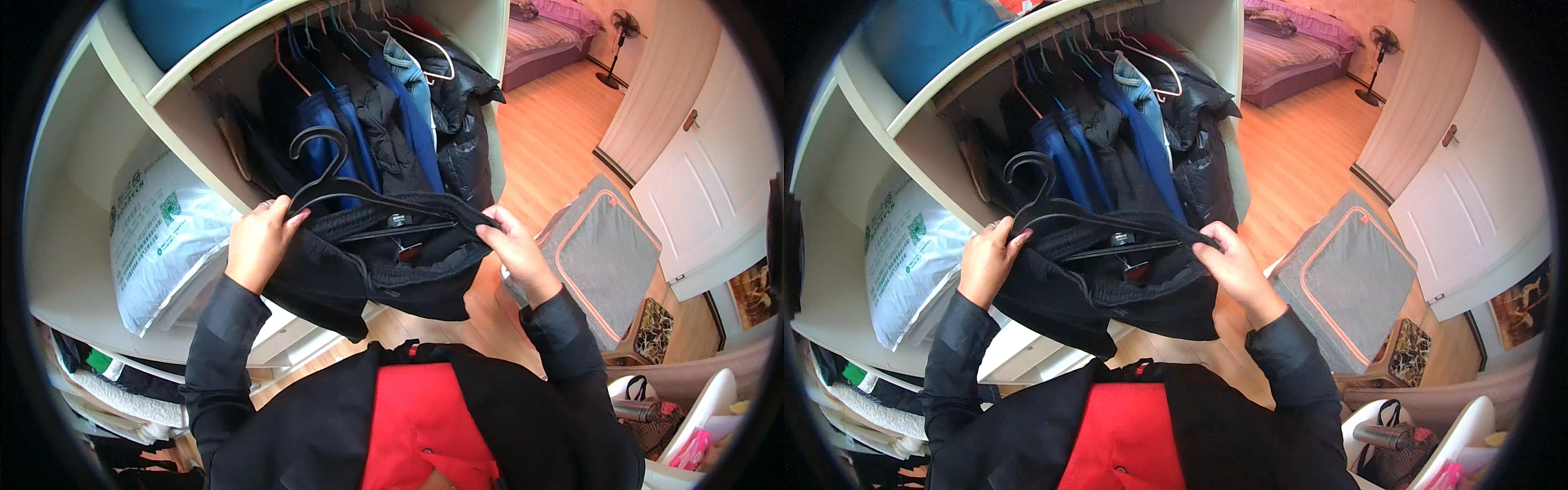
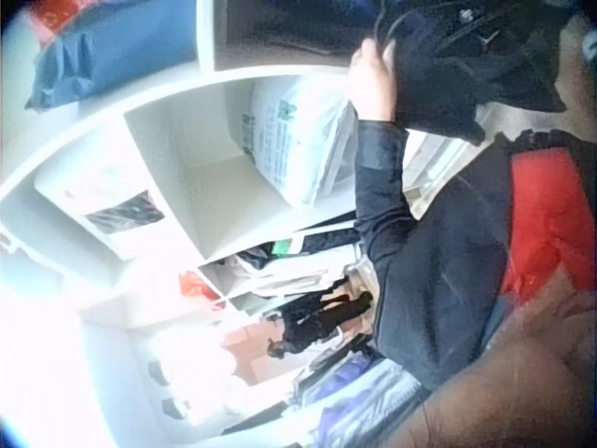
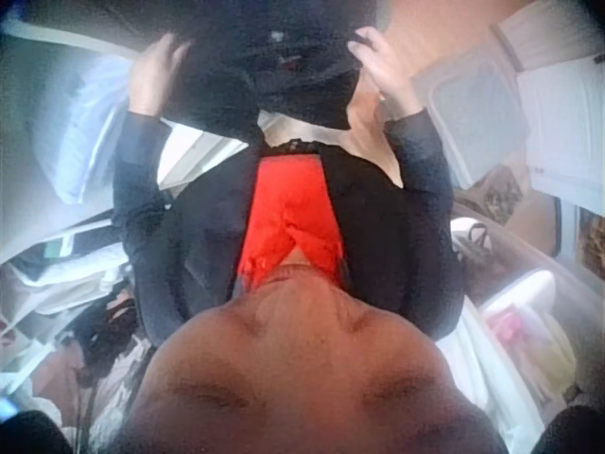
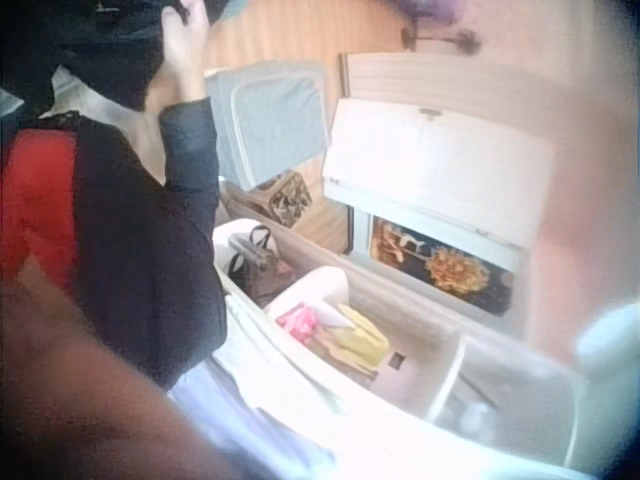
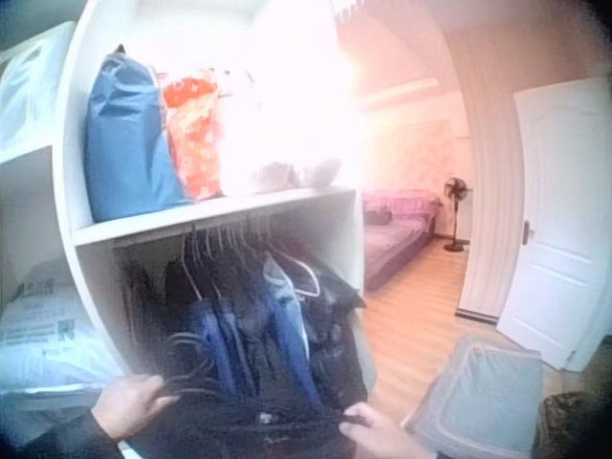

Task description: The person removes a light purple jacket from a closet shelf and places it on a clothing rack. They then pick up a white jacket, place it on a hanger, and hang it on the rack. Next, they pick up a black garment, place it on a blue hanger, and hang it on the rack. Finally, they pick up a pair of black shorts, place them on a black hanger, and hang them on the rack.

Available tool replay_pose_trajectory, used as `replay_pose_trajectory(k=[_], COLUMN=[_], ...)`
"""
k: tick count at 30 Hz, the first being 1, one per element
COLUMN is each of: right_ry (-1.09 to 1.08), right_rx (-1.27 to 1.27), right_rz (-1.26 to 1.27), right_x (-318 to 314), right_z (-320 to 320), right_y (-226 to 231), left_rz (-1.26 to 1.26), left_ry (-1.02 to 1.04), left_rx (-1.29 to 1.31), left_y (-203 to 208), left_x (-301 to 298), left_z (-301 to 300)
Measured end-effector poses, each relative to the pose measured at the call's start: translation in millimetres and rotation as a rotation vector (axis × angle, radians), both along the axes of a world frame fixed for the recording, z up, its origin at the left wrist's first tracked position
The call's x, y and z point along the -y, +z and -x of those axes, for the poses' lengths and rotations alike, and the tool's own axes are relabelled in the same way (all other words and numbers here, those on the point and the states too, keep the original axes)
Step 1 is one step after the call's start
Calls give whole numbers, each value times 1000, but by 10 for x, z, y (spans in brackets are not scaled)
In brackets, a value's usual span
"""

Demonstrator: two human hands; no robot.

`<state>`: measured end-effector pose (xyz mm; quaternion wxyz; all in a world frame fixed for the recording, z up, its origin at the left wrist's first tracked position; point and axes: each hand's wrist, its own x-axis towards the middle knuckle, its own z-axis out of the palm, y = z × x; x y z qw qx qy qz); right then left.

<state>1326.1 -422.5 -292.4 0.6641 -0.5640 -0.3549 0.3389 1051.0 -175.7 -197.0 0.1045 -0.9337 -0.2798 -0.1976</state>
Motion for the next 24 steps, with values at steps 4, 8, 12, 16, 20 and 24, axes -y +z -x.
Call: replay_pose_trajectory(k=[4,8,12,16,20,24], right_ry=[-65,-318,-421,-409,-239,-377], right_rx=[81,978,1197,1039,877,1233], right_rz=[-101,-46,-70,-101,-155,-56], right_x=[-117,-138,58,282,421,738], right_z=[200,348,303,180,196,28], right_y=[43,163,174,98,192,721], left_rz=[-21,111,212,255,198,197], left_ry=[-41,-261,-344,-450,-524,-654], left_rx=[58,64,66,24,43,119], left_y=[-70,-93,13,73,140,466], left_x=[77,276,429,562,622,605], left_z=[-118,-208,-187,-223,-435,-673])
